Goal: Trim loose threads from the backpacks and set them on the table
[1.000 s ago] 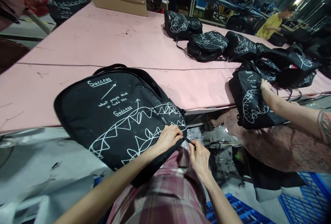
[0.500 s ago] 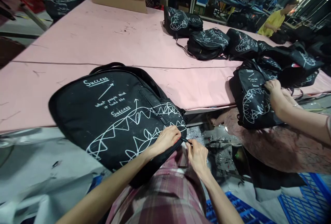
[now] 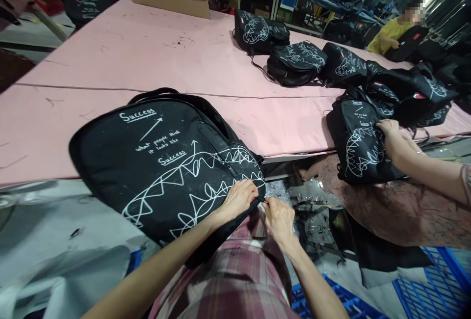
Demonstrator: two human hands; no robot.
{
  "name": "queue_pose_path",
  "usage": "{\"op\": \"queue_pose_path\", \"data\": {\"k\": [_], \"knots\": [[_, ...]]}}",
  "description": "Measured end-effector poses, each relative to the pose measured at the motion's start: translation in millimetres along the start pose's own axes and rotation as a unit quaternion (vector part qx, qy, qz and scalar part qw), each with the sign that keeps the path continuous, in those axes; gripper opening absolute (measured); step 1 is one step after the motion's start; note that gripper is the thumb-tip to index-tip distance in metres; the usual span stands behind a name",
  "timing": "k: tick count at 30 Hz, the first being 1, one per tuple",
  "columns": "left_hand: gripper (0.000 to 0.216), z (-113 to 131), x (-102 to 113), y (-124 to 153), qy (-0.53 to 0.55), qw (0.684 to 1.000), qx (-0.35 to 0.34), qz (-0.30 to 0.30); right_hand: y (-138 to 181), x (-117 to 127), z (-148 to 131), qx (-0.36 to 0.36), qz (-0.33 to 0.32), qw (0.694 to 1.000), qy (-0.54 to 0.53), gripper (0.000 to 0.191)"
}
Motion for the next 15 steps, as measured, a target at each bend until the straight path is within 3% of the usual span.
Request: {"op": "queue_pose_path", "data": {"k": [4,10,15], "knots": [[0.027,-0.2,3.8,1.4,0.02,1.0,0.012,-0.004,0.9,-1.8,5.7,-0.009,-0.002,0.999,-0.044,0.022],[0.053,-7.4,21.7,1.4,0.066,0.995,-0.008,-0.08,7.9,-2.5,28.3,-0.081,-0.034,0.971,-0.221,0.026],[0.021,-9.8,27.8,-10.3,0.004,0.998,0.011,-0.068,6.8,-2.4,15.3,-0.097,-0.077,0.981,-0.147,0.026]]}}
Point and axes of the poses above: each hand's wrist, its own y-axis away from the middle knuckle, its own x-axis out of the back of the hand, z = x × y, the point moved 5 cm from there along -y, towards the middle knuckle, and after that the axes turned 12 degrees about -z, right-handed, at the moved point
